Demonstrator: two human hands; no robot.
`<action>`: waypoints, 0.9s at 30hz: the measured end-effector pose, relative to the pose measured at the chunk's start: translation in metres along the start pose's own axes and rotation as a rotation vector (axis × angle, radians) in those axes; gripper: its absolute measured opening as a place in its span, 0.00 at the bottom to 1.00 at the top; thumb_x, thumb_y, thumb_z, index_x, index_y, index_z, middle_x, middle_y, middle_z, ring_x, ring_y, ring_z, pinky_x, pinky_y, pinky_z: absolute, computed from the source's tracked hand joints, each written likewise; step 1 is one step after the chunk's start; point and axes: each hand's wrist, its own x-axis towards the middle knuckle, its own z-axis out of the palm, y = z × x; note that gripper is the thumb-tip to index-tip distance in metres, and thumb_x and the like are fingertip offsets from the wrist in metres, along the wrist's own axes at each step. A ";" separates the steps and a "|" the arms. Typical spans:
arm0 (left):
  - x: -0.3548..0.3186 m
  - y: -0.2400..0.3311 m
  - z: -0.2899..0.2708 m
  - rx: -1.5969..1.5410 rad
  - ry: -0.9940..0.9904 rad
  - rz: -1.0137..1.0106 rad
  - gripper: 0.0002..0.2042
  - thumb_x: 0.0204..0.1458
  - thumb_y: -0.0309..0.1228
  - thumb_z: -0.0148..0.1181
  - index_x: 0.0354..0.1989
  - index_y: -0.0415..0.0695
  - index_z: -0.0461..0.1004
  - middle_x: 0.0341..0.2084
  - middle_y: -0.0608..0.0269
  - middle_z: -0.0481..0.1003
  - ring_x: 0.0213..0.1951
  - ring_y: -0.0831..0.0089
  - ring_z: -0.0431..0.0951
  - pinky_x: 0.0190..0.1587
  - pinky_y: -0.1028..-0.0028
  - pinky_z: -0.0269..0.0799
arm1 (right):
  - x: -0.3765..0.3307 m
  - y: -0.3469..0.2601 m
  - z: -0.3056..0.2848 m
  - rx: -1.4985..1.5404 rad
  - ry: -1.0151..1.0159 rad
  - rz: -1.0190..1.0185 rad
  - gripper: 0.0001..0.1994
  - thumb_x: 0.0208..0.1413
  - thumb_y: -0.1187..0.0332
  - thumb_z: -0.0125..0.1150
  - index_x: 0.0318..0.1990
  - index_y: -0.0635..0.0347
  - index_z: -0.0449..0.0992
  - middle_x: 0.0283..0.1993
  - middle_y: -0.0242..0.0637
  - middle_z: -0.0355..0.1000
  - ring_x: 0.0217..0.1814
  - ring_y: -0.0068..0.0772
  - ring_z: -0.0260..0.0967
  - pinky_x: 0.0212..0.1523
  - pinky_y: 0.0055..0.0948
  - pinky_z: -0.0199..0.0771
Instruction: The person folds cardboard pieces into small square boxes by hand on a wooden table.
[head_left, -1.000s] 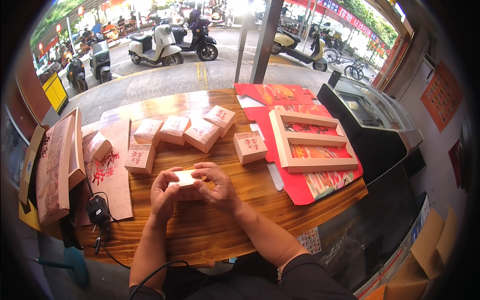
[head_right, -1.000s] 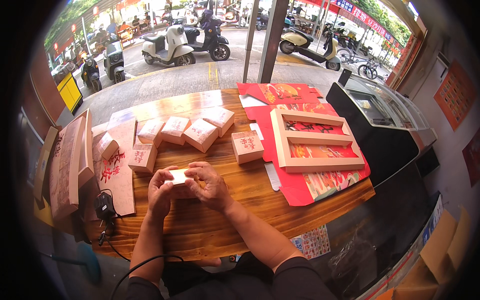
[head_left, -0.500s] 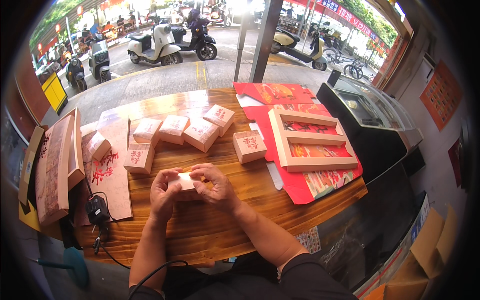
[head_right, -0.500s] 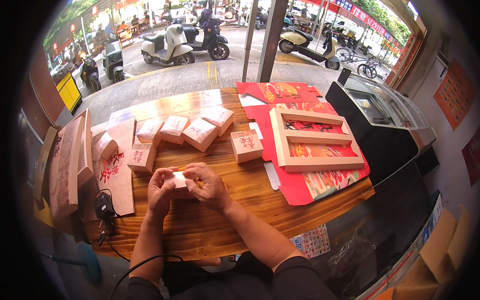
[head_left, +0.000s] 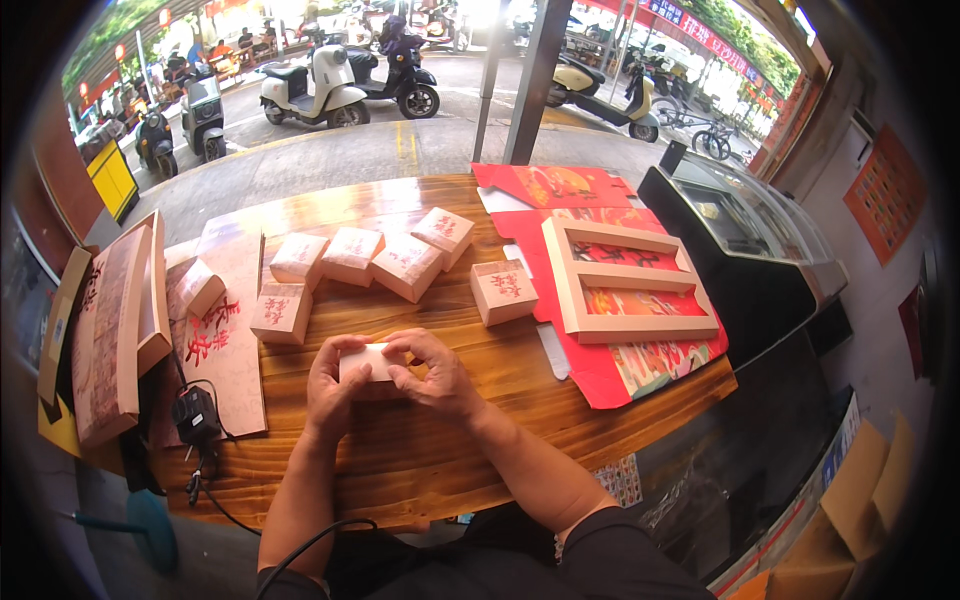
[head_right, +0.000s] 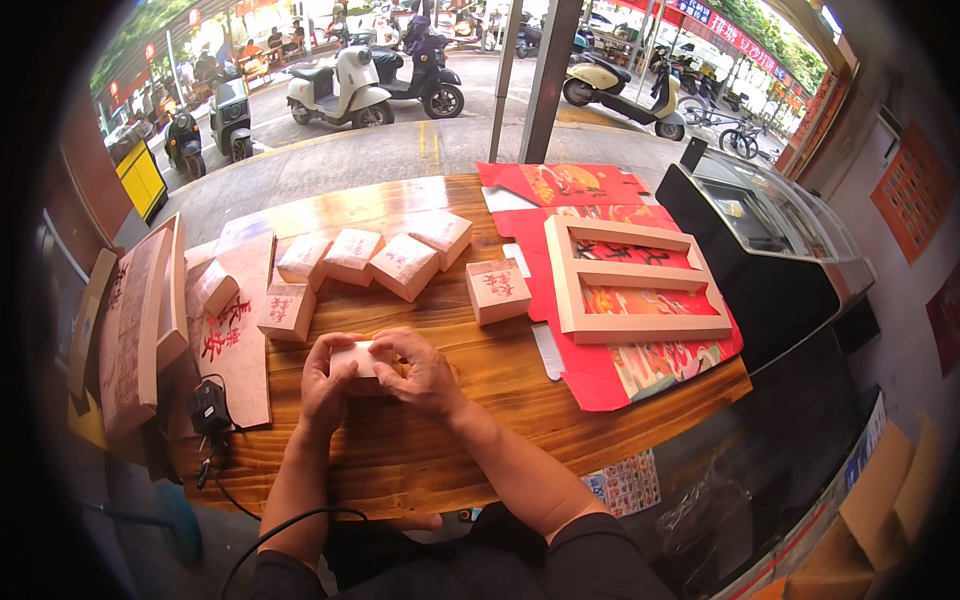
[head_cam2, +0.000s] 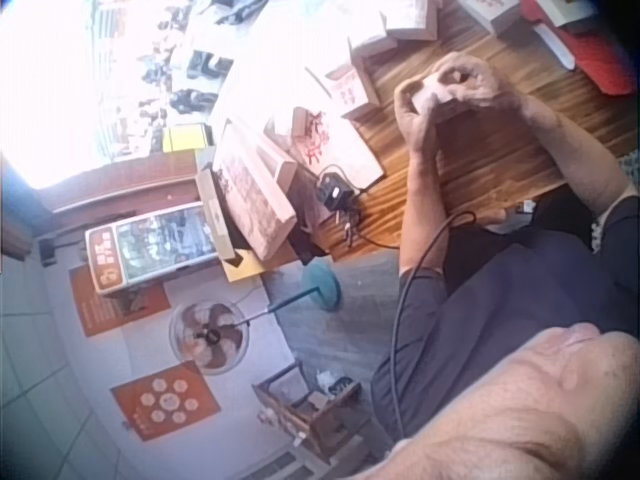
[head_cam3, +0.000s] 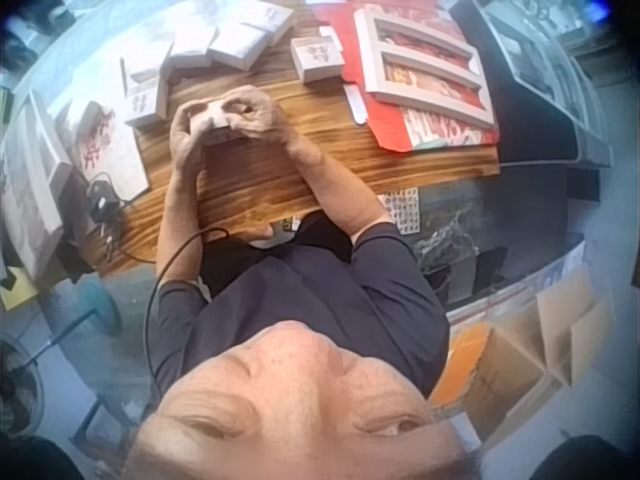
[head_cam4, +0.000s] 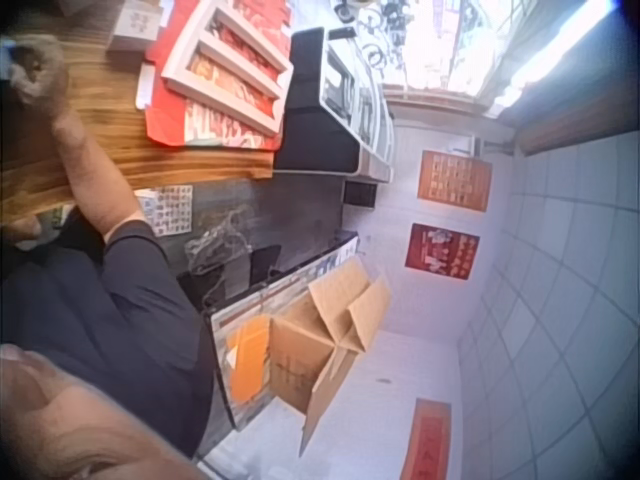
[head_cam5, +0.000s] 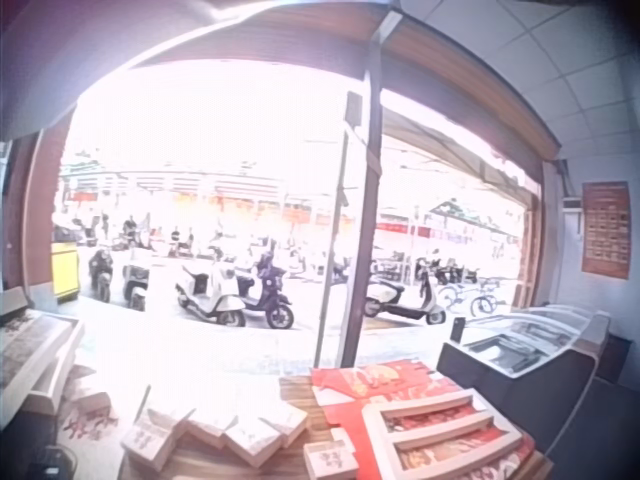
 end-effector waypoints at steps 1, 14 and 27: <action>0.001 -0.002 -0.001 0.005 -0.001 0.010 0.16 0.54 0.23 0.61 0.52 0.41 0.69 0.51 0.60 0.72 0.50 0.73 0.73 0.54 0.71 0.73 | -0.001 0.000 0.000 0.000 0.003 0.005 0.13 0.55 0.70 0.64 0.47 0.58 0.77 0.52 0.37 0.73 0.53 0.32 0.70 0.48 0.27 0.71; 0.003 -0.005 -0.003 0.054 -0.059 -0.024 0.19 0.55 0.25 0.62 0.56 0.40 0.69 0.48 0.62 0.74 0.50 0.75 0.74 0.55 0.73 0.72 | -0.006 0.007 0.004 0.056 0.021 0.161 0.19 0.54 0.69 0.64 0.53 0.61 0.74 0.50 0.37 0.73 0.52 0.30 0.70 0.53 0.28 0.68; 0.001 -0.003 -0.006 -0.011 -0.003 -0.009 0.21 0.57 0.29 0.62 0.59 0.43 0.67 0.50 0.62 0.73 0.52 0.73 0.73 0.57 0.71 0.70 | -0.004 0.005 0.005 0.070 -0.152 0.218 0.46 0.48 0.67 0.75 0.72 0.60 0.53 0.58 0.44 0.69 0.59 0.35 0.68 0.60 0.35 0.69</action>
